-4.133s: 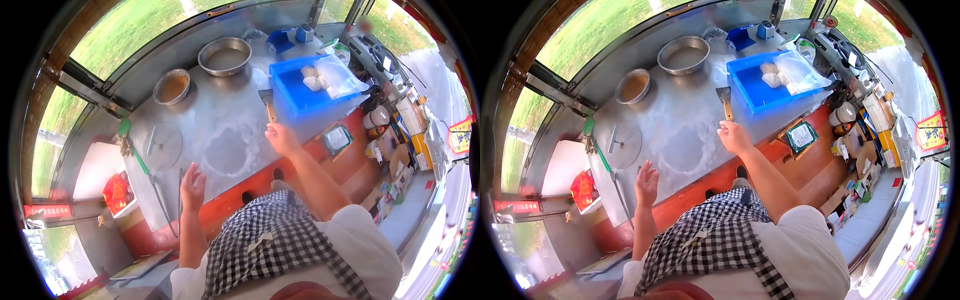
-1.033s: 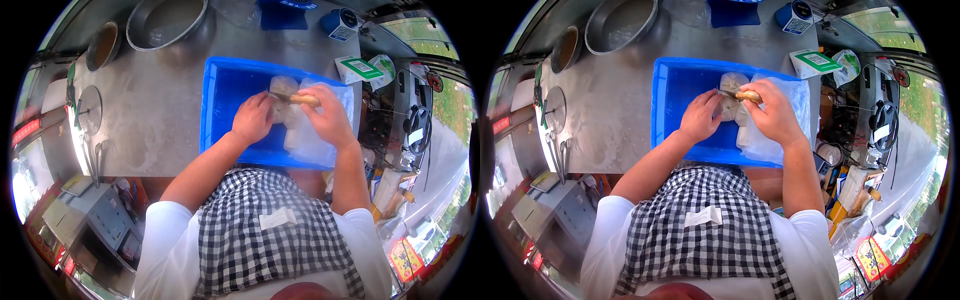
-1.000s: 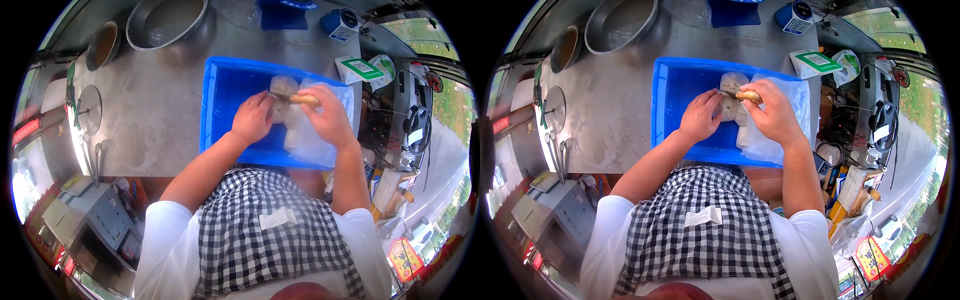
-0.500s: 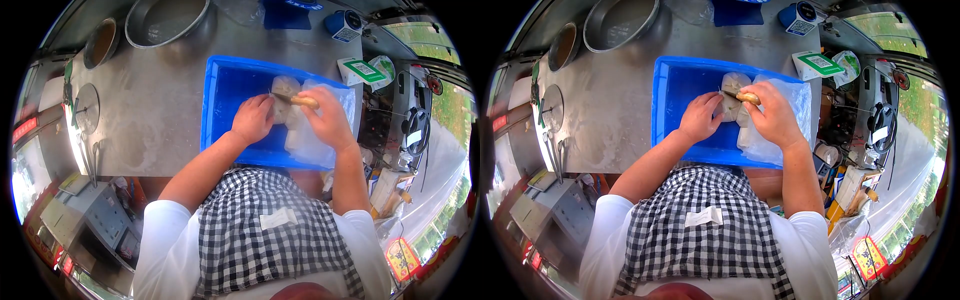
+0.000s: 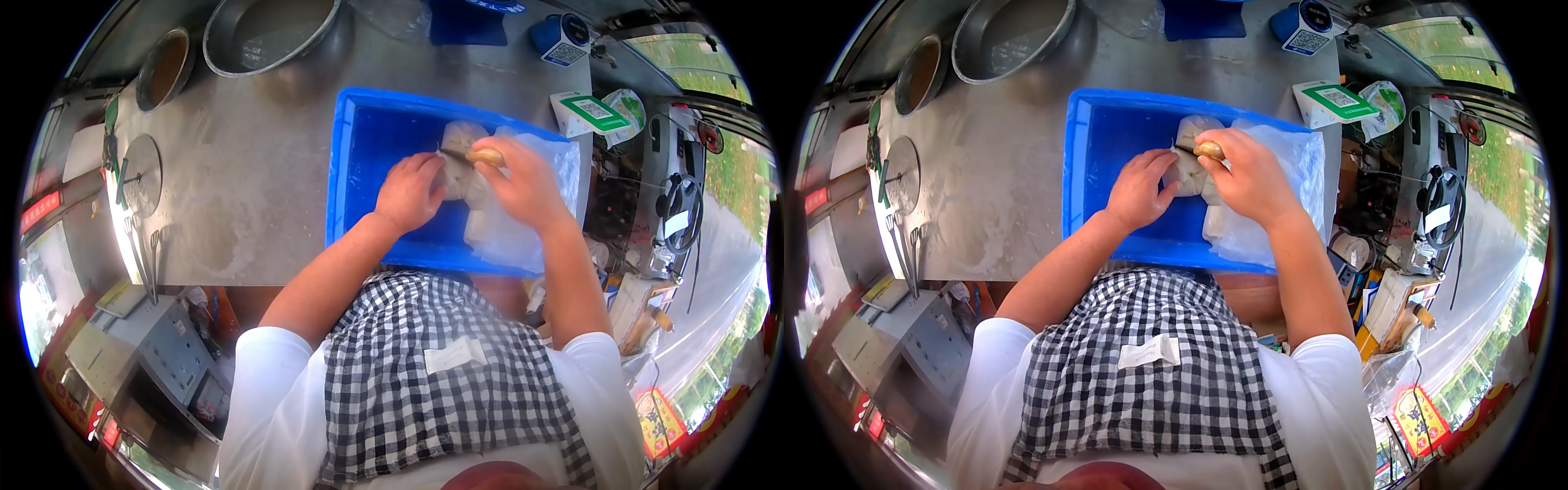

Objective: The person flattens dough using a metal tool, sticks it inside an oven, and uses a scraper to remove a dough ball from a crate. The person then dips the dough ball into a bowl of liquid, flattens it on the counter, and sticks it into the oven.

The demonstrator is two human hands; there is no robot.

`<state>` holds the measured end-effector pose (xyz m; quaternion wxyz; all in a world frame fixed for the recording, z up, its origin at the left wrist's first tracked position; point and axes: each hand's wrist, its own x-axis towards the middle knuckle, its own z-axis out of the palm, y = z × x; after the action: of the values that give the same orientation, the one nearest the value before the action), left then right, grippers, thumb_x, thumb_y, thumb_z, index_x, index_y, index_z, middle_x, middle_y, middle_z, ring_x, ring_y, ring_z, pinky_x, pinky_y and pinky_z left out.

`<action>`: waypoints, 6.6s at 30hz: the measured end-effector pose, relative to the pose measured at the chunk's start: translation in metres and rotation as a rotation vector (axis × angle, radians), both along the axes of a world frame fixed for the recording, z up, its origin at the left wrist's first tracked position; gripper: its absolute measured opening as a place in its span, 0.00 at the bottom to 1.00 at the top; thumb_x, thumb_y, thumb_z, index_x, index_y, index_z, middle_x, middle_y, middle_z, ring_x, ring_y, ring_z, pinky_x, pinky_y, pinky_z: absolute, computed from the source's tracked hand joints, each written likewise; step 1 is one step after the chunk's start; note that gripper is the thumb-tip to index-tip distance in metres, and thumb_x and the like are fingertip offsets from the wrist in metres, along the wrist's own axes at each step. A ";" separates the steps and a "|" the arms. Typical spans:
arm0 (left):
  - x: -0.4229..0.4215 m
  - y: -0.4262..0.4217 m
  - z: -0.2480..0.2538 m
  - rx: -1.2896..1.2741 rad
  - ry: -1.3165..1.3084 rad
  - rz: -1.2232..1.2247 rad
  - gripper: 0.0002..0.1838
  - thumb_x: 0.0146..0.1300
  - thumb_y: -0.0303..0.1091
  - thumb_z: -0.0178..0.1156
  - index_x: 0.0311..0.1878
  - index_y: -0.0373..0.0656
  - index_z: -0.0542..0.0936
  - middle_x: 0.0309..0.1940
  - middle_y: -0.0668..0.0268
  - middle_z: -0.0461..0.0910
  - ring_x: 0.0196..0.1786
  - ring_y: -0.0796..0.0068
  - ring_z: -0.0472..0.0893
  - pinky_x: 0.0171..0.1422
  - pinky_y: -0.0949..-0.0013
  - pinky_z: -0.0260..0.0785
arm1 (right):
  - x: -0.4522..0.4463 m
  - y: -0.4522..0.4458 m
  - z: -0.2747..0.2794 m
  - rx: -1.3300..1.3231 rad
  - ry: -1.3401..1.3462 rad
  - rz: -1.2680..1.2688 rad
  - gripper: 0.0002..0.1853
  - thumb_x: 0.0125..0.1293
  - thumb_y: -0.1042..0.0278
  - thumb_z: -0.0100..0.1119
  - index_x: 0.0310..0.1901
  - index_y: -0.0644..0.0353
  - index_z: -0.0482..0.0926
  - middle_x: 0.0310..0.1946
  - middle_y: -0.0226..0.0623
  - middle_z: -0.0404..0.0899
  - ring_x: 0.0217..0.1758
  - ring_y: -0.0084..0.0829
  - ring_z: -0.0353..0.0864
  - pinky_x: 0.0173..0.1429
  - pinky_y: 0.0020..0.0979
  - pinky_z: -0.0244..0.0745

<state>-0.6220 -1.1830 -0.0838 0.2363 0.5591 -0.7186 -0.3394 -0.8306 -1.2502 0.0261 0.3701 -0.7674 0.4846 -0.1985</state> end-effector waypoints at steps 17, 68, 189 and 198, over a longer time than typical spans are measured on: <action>0.011 0.000 -0.024 0.226 0.248 0.155 0.26 0.57 0.35 0.71 0.60 0.38 0.81 0.56 0.52 0.82 0.60 0.50 0.81 0.67 0.54 0.75 | -0.012 -0.011 -0.012 0.252 -0.115 0.032 0.11 0.67 0.70 0.69 0.50 0.60 0.85 0.40 0.44 0.86 0.40 0.39 0.86 0.46 0.36 0.80; 0.021 -0.017 -0.026 0.143 0.126 -0.152 0.29 0.56 0.35 0.74 0.61 0.39 0.80 0.58 0.55 0.80 0.55 0.56 0.83 0.60 0.59 0.79 | -0.007 0.106 -0.029 -0.300 0.112 -0.678 0.15 0.63 0.68 0.74 0.48 0.61 0.80 0.41 0.46 0.85 0.40 0.49 0.87 0.43 0.42 0.84; 0.411 -0.080 0.059 0.519 0.844 0.769 0.25 0.67 0.33 0.74 0.65 0.38 0.81 0.54 0.59 0.85 0.55 0.65 0.86 0.58 0.60 0.81 | 0.247 0.052 0.011 0.194 -0.683 -0.756 0.12 0.75 0.70 0.65 0.52 0.68 0.79 0.44 0.41 0.83 0.41 0.34 0.90 0.48 0.32 0.91; 0.415 0.059 -0.014 0.137 -0.587 0.545 0.35 0.73 0.53 0.60 0.80 0.54 0.68 0.83 0.63 0.62 0.86 0.59 0.56 0.91 0.43 0.35 | 0.304 0.076 0.012 0.231 -0.692 -0.631 0.12 0.74 0.70 0.67 0.51 0.68 0.80 0.44 0.39 0.83 0.41 0.32 0.89 0.48 0.31 0.91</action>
<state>-0.2069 -1.1245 -0.0983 0.0649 0.8165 -0.5569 -0.1375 -0.5263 -1.1742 0.0377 0.5140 -0.4258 0.5611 -0.4896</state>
